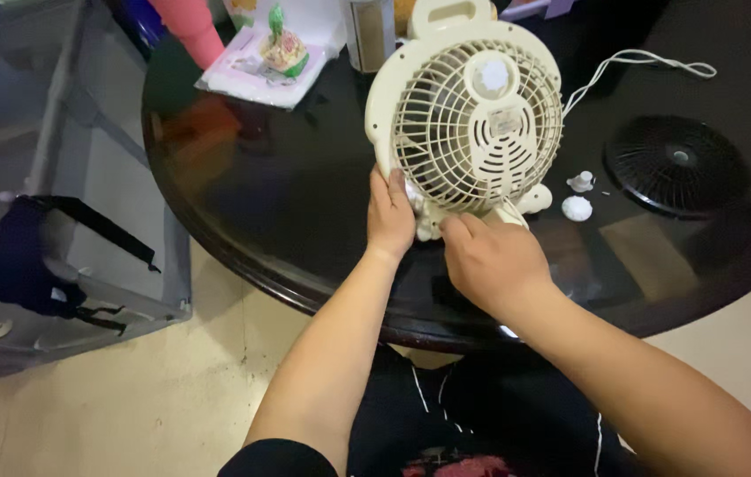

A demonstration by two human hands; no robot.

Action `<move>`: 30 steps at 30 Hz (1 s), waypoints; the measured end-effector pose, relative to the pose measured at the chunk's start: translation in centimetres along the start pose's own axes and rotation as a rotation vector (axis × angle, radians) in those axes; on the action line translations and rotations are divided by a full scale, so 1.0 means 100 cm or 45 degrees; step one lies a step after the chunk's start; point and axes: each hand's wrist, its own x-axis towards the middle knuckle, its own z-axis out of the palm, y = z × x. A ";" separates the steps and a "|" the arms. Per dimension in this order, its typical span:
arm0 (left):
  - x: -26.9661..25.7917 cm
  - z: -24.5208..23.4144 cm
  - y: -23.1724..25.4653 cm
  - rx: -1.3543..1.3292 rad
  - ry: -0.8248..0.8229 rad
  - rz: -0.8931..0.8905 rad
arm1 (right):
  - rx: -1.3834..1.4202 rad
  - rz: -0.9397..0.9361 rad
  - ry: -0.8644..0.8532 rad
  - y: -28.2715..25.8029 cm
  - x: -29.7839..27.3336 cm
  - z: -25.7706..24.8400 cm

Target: The person uses a screwdriver to remove screws from the front grille of a small electric fan, then detaches the grille and removes the fan blades. The components are placed on the table.

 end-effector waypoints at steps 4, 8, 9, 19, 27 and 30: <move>-0.001 -0.001 0.001 0.005 0.008 0.011 | -0.034 0.177 -0.024 -0.006 -0.001 0.010; 0.000 0.000 0.000 -0.069 0.029 0.064 | 0.027 0.300 -0.104 -0.006 -0.007 0.013; 0.000 0.000 0.000 -0.087 0.023 0.080 | 0.046 0.285 -0.090 -0.005 -0.007 0.014; -0.003 -0.003 0.008 -0.096 -0.037 -0.001 | 0.289 0.174 -0.103 0.002 0.000 0.018; 0.001 -0.002 0.009 -0.033 -0.024 -0.084 | 0.190 -0.156 -0.026 0.009 0.006 0.011; 0.002 -0.003 0.008 -0.057 -0.017 -0.091 | 0.115 -0.151 0.022 0.008 0.008 0.005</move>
